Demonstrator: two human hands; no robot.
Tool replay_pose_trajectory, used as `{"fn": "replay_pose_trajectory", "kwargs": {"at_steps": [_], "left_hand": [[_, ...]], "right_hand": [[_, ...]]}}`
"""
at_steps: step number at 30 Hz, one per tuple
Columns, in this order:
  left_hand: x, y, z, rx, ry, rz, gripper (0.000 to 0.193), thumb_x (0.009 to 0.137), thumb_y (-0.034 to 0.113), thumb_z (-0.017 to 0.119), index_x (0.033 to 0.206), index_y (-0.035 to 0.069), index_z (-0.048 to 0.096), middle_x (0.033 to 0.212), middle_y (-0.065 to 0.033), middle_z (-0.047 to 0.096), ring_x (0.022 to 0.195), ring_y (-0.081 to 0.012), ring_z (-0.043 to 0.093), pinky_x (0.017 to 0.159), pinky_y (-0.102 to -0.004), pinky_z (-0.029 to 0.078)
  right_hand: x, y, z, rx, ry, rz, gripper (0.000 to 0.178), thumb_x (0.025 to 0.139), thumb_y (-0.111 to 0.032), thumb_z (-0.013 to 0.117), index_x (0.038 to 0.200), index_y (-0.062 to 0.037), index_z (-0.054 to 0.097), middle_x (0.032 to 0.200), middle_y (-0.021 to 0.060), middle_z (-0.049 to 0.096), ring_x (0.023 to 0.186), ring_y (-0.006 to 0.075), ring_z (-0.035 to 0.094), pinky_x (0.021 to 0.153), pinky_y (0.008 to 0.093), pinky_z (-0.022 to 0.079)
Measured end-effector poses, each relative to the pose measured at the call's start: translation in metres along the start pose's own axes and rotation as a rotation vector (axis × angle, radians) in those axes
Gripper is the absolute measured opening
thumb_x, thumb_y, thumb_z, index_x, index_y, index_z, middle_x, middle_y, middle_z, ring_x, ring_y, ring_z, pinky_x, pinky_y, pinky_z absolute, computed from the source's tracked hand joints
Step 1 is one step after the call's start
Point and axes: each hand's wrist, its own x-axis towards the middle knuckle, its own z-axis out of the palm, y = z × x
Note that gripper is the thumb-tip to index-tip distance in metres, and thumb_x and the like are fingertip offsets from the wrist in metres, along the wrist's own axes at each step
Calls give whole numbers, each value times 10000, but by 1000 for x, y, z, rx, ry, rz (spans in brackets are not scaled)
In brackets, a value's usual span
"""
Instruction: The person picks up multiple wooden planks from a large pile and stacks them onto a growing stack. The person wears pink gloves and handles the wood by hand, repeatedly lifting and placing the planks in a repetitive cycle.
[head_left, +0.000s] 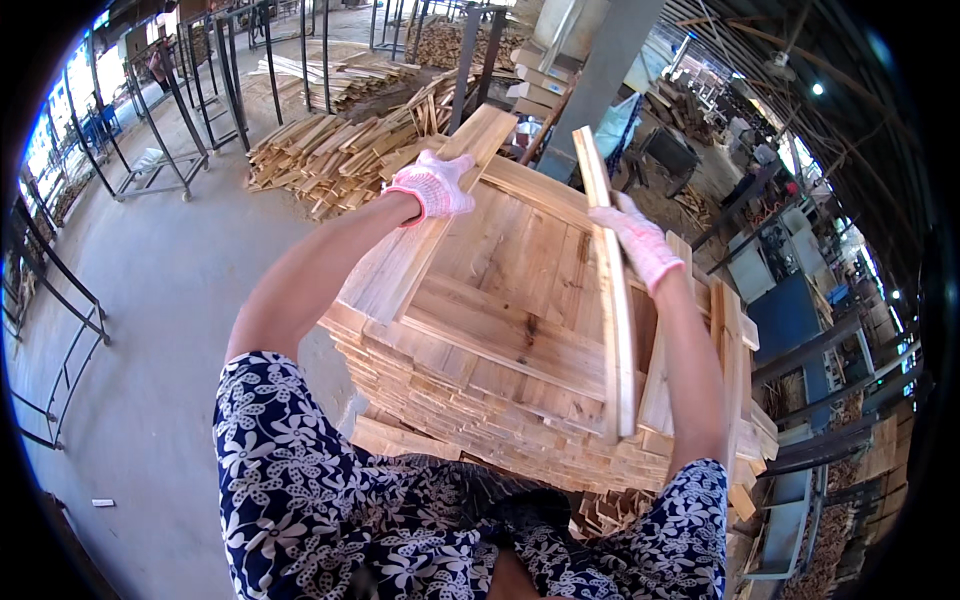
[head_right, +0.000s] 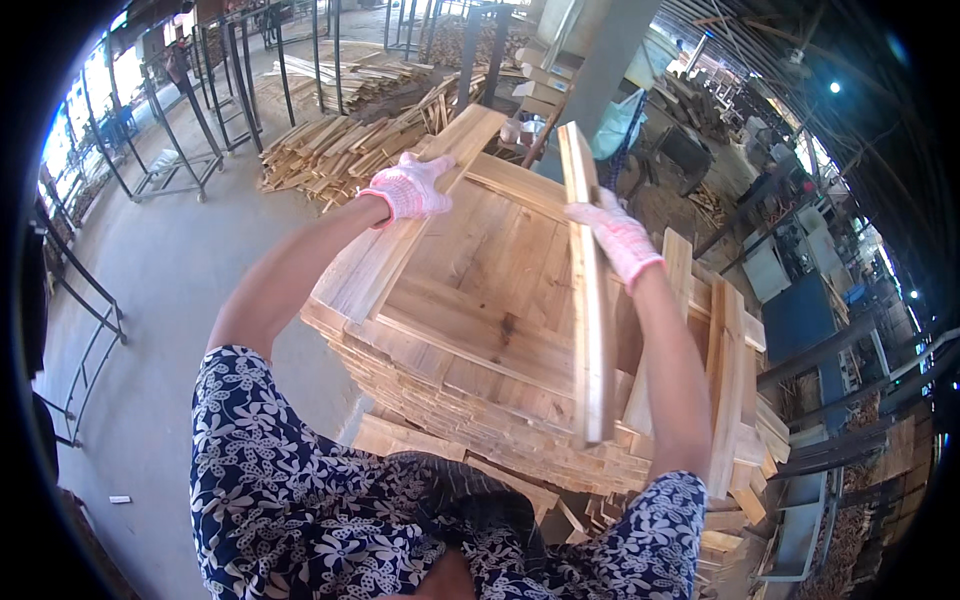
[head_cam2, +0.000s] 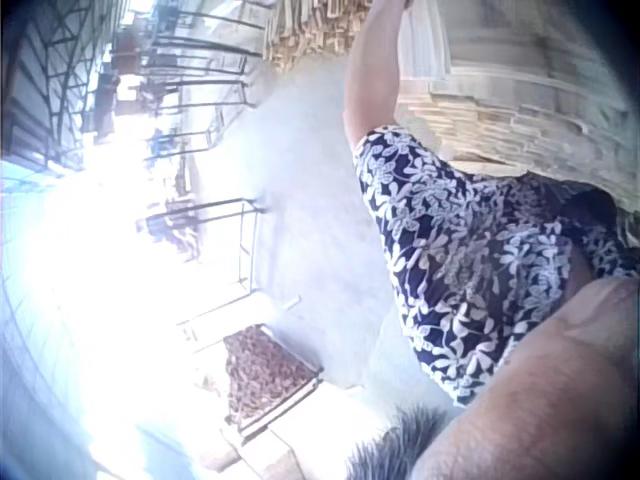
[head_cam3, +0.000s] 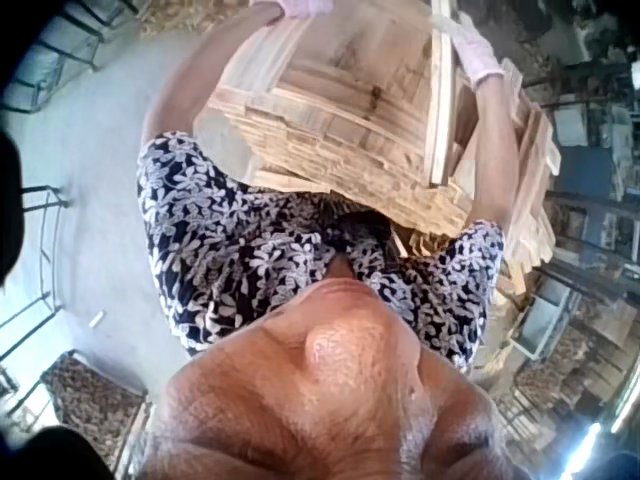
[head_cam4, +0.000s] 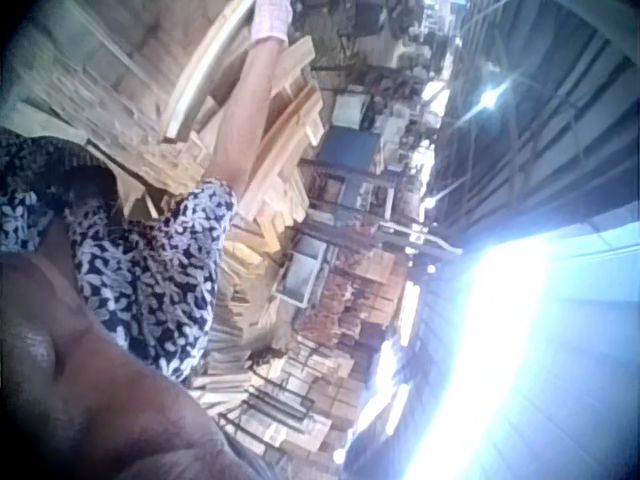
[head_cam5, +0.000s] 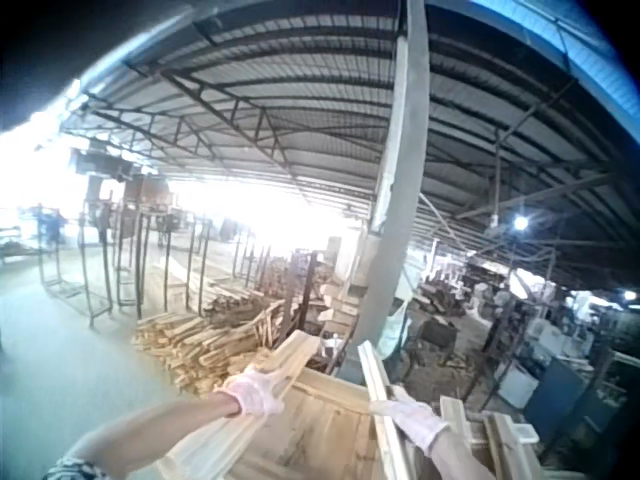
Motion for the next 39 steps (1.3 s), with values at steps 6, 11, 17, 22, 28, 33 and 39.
{"fn": "replay_pose_trajectory", "kwargs": {"at_steps": [6,11,17,22,28,33,39], "left_hand": [[-12,-12,-1,-54,-123,-101,948,792,455,708,1619,290,277,1563,-309,321,1236,-458,590,1022,-488,512],[14,-24,27,-10,-84,-105,1075,762,528,705,1639,176,194,1485,-296,464,1280,-457,577,1054,-473,489],[36,-27,30,-318,18,-240,888,861,596,591,1524,38,401,1405,-260,594,1280,-387,603,1040,-439,492],[23,-23,34,-267,-46,-207,749,900,545,569,1393,-19,566,1341,-244,643,1243,-359,634,1025,-445,501],[15,-40,42,-246,-25,-87,941,820,647,647,1377,-102,526,1224,-237,691,1130,-360,677,979,-426,519],[17,0,38,88,303,-11,882,861,590,652,1468,-16,450,1403,-270,577,1287,-357,590,1086,-433,452],[82,105,27,-51,-4,620,726,909,487,626,1500,104,446,1450,-220,534,1344,-371,518,1124,-437,423]], "right_hand": [[65,31,94,-392,101,174,1036,798,-578,711,1598,-67,294,1530,307,432,1404,401,465,1152,425,373],[70,36,91,-482,38,176,1059,824,-574,697,1645,-143,186,1593,298,346,1485,440,339,1187,459,334],[74,95,44,-93,-42,24,1017,891,-524,678,1629,-28,185,1632,198,345,1508,315,332,1217,383,275],[62,41,103,-118,18,13,946,903,-500,648,1611,-21,243,1567,208,439,1439,327,429,1175,390,334],[66,-10,179,-345,128,162,983,921,-649,526,1618,-40,196,1584,296,368,1472,421,371,1188,456,335],[48,-4,130,-341,-226,-96,917,968,-617,520,1625,-65,196,1571,291,394,1482,400,361,1187,458,335],[-21,42,-3,-856,71,139,770,935,-571,581,1543,-129,412,1450,293,520,1292,445,548,1106,491,426]]}}
